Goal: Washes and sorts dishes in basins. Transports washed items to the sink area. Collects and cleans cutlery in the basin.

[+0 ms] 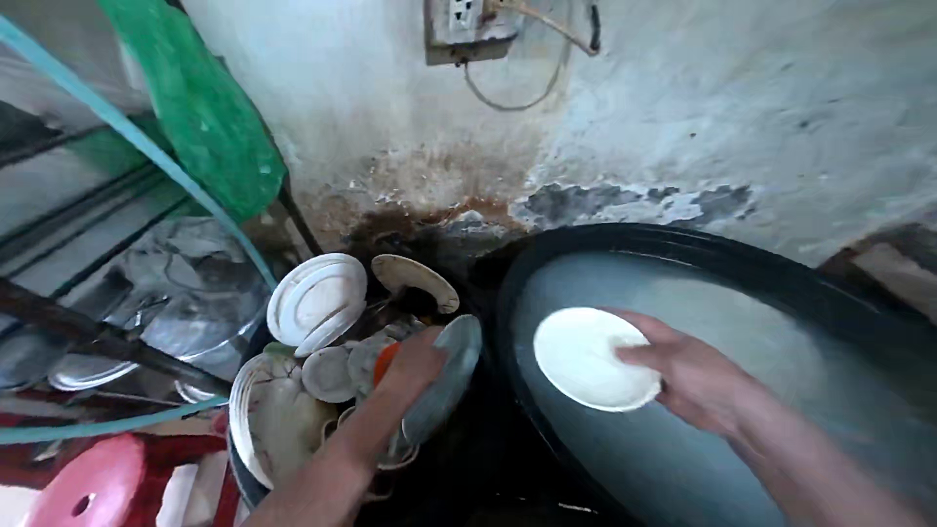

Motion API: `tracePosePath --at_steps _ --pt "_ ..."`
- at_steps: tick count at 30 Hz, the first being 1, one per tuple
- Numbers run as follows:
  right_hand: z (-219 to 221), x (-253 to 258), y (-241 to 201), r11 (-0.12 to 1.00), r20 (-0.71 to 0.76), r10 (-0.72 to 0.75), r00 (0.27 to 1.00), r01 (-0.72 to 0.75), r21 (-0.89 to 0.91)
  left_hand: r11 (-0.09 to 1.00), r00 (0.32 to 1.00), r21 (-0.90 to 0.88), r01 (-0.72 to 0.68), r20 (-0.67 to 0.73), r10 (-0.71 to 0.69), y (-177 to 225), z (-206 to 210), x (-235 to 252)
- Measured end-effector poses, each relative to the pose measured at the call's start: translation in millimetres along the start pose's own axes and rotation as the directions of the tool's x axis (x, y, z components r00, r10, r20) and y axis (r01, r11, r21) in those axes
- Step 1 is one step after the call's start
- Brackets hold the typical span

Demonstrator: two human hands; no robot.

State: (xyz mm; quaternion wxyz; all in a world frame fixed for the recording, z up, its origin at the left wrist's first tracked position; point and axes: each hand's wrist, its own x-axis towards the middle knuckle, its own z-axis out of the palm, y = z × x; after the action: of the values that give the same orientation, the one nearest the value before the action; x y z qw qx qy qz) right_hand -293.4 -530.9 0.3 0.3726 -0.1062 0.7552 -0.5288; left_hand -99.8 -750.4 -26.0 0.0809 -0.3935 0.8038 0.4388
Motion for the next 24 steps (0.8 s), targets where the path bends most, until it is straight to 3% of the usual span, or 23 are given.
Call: tracePosePath --at_steps 4,7,11,14,16,19,22,24 --pt "79.0 9.8 -52.4 0.993 0.156 -0.081 0.984 0.094 -0.076 0.986 0.993 0.131 -0.102 0.07 0.093 8.6 -24.2 2.8" --pt "116.3 23.7 -68.9 0.988 0.223 -0.105 0.969 0.127 -0.087 0.969 0.998 0.247 -0.014 0.07 -0.004 19.1 -50.6 -3.3" --pt "125.3 46.3 -63.4 0.997 0.223 -0.075 0.972 0.071 0.023 0.988 0.996 -0.152 0.001 -0.085 -0.014 -19.4 -93.1 -14.3" --pt "115.8 50.4 -56.0 0.998 0.198 -0.048 0.979 0.038 0.056 0.984 0.969 -0.169 -0.05 -0.247 0.006 -32.6 -104.7 -40.9" --pt "107.4 53.2 -44.0 0.999 0.177 -0.05 0.983 0.047 0.018 0.986 0.94 0.013 -0.166 -0.301 0.162 -48.5 -86.7 -52.1" --pt "100.2 51.9 -25.8 0.997 0.15 -0.023 0.988 0.033 -0.065 0.831 0.81 0.411 -0.376 -0.29 0.51 -100.3 -31.1 -44.1" --pt "104.0 47.7 -12.8 0.97 0.112 0.029 0.993 -0.001 -0.243 0.764 0.831 0.489 -0.42 -0.132 0.541 -130.1 9.7 -45.5" --pt "115.0 43.3 -4.9 0.931 0.126 -0.002 0.992 0.048 -0.362 0.715 0.788 0.544 -0.439 -0.149 0.598 -144.0 33.5 -46.7"
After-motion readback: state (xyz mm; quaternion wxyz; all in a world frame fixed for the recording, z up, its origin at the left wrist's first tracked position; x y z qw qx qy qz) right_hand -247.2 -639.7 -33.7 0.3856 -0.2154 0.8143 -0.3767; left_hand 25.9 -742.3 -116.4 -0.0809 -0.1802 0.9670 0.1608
